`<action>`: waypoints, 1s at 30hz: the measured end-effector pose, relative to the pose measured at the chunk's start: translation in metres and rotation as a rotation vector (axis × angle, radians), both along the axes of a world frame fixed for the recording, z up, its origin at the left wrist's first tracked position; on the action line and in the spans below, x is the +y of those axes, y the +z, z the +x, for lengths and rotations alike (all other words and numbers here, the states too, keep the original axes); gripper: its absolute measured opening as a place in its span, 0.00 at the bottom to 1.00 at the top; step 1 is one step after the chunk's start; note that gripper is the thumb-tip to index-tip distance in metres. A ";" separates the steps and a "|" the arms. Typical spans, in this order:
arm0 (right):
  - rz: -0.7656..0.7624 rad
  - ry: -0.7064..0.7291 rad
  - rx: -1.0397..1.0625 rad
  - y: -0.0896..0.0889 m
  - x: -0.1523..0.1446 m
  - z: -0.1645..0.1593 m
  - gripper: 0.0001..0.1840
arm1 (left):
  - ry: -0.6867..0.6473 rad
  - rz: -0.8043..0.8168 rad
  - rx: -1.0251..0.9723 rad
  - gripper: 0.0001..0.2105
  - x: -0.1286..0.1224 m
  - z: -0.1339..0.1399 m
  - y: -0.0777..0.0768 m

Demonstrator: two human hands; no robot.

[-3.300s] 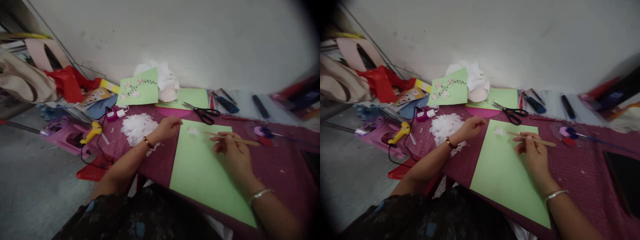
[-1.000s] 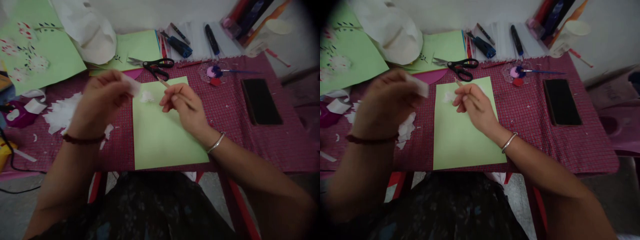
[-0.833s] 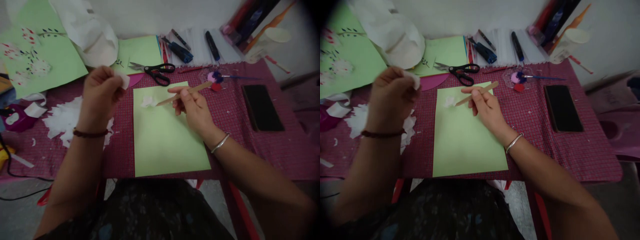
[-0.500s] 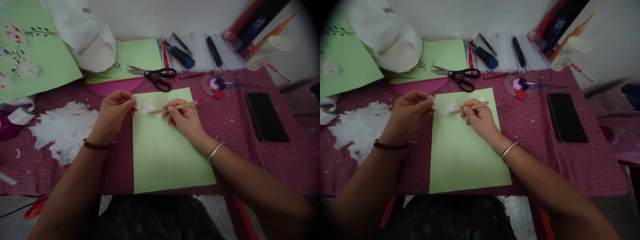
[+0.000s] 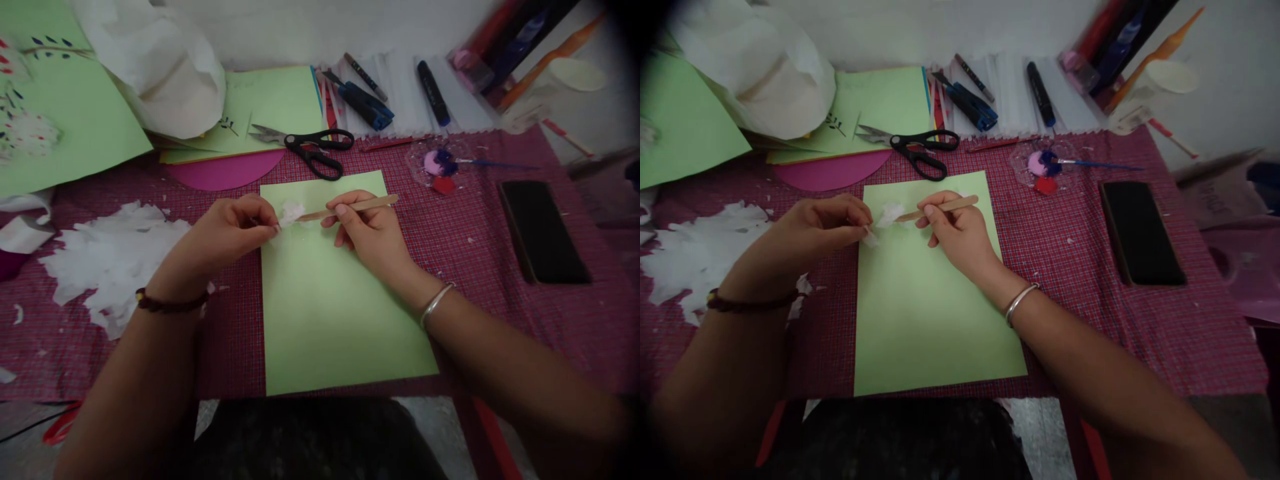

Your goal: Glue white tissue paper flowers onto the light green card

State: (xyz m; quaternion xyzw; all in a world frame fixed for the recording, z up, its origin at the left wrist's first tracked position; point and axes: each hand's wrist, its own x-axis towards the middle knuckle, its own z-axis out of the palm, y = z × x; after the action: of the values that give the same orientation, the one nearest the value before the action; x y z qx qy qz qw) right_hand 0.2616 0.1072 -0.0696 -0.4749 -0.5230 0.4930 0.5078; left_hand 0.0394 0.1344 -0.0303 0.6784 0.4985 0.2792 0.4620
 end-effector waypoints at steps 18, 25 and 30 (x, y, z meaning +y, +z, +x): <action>-0.022 -0.115 0.082 0.002 -0.005 0.004 0.13 | 0.069 0.176 0.105 0.01 0.009 0.029 -0.029; -0.006 -0.068 0.052 0.003 -0.009 0.001 0.09 | 0.107 0.158 0.085 0.02 0.012 0.030 -0.030; 0.031 -0.052 -0.015 0.002 -0.008 -0.001 0.08 | 0.129 0.154 0.043 0.04 0.013 0.031 -0.032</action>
State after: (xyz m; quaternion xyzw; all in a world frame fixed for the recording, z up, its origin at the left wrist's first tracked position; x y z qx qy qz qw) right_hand 0.2606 0.0991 -0.0678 -0.4842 -0.5218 0.4680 0.5237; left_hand 0.0701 0.1474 -0.0625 0.6842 0.5281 0.3311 0.3786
